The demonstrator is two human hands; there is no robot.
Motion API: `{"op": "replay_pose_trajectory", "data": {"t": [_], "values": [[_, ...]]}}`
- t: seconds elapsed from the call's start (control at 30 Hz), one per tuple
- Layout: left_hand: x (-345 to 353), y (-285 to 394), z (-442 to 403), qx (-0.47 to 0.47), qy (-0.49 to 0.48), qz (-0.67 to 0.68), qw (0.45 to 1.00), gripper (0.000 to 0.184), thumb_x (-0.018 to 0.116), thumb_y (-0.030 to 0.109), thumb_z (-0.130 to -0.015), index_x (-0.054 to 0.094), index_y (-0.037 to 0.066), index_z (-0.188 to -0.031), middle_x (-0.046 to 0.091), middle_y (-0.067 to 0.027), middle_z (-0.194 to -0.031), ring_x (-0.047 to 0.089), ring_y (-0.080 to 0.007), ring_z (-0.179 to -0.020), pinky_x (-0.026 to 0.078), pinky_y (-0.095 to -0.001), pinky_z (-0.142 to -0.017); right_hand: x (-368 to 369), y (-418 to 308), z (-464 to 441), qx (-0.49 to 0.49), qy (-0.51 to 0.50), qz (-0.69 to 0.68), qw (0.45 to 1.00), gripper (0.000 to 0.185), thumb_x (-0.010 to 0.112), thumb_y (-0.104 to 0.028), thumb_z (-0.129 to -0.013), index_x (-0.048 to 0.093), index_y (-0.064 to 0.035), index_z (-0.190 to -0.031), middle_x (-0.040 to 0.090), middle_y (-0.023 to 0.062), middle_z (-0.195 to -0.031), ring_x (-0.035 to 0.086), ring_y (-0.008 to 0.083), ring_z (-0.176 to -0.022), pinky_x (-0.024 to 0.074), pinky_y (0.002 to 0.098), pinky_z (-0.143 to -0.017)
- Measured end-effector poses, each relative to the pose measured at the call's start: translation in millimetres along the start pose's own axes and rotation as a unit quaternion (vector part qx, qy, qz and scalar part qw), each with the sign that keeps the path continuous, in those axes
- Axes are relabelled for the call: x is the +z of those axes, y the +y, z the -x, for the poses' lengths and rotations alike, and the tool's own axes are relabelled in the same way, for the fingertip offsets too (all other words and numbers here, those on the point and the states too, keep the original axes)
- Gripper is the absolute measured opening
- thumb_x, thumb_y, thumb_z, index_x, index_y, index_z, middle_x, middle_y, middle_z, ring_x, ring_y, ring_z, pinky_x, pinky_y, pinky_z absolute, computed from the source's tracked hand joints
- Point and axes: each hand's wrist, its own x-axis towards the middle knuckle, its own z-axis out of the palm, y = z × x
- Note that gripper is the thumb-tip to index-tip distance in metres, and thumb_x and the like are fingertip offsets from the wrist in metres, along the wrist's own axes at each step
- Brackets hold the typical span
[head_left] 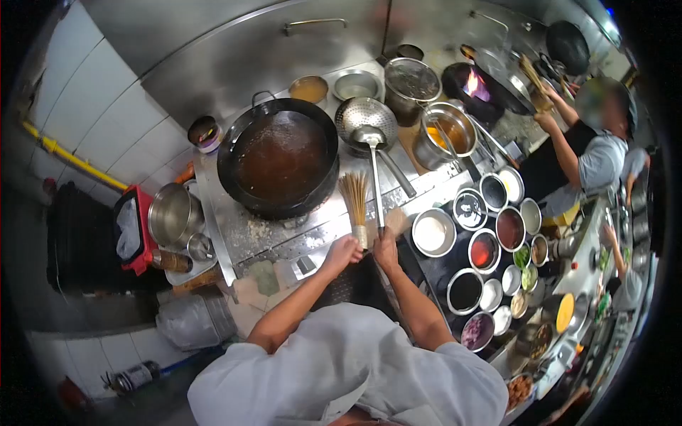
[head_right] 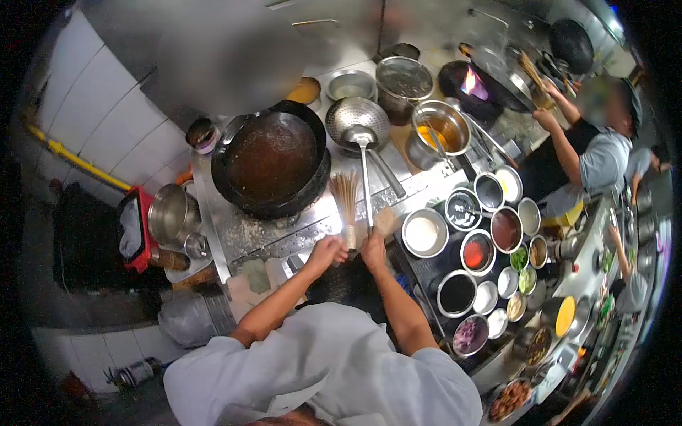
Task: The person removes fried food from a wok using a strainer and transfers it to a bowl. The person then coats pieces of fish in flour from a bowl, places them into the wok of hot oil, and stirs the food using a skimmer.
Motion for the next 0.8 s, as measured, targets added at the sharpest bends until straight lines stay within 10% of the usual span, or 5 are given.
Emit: {"op": "replay_pose_trajectory", "data": {"t": [0.17, 0.4, 0.57, 0.8], "values": [[-12, -15, 55, -0.051, -0.11, -0.003, 0.993, 0.027, 0.056, 0.026, -0.1, 0.059, 0.0, -0.108, 0.068, -0.011, -0.089, 0.067, -0.0165, -0.071, 0.055, -0.0269, -0.063, -38, -27, 67, -0.056, 0.069, 0.006, 0.996, 0.026, 0.062, -0.014, -0.089, 0.063, 0.0014, -0.109, 0.064, 0.0235, -0.104, 0.06, 0.0431, -0.094, 0.0486, 0.0481, -0.085], [19, -34, 84, -0.076, -0.298, -0.146, 0.94, 0.024, 0.054, 0.025, -0.102, 0.059, 0.002, -0.108, 0.068, -0.0108, -0.089, 0.064, -0.0145, -0.07, 0.055, -0.0278, -0.063, -63, -2, 255, 0.278, 0.221, -0.332, 0.874, 0.033, 0.062, -0.029, -0.095, 0.064, 0.0007, -0.109, 0.07, 0.01, -0.088, 0.067, 0.0194, -0.076, 0.0538, 0.0327, -0.07], [76, -48, 103, -0.093, -0.415, -0.213, 0.88, 0.022, 0.054, 0.022, -0.101, 0.059, 0.002, -0.107, 0.068, -0.0116, -0.09, 0.065, -0.0161, -0.072, 0.055, -0.0284, -0.064, -119, -33, 396, 0.391, 0.456, -0.56, 0.571, 0.023, 0.06, -0.03, -0.095, 0.062, -0.0086, -0.102, 0.064, 0.0038, -0.082, 0.06, 0.013, -0.07, 0.0481, 0.0257, -0.062], [202, -67, 164, -0.042, -0.54, -0.27, 0.796, 0.023, 0.054, 0.021, -0.101, 0.059, -0.001, -0.107, 0.068, -0.0114, -0.092, 0.065, -0.0157, -0.073, 0.054, -0.0273, -0.065, -146, 46, 614, 0.247, 0.807, -0.501, 0.191, 0.042, 0.06, -0.043, -0.092, 0.051, -0.0089, -0.115, 0.061, 0.0101, -0.089, 0.057, 0.0179, -0.072, 0.0456, 0.033, -0.06]]}}
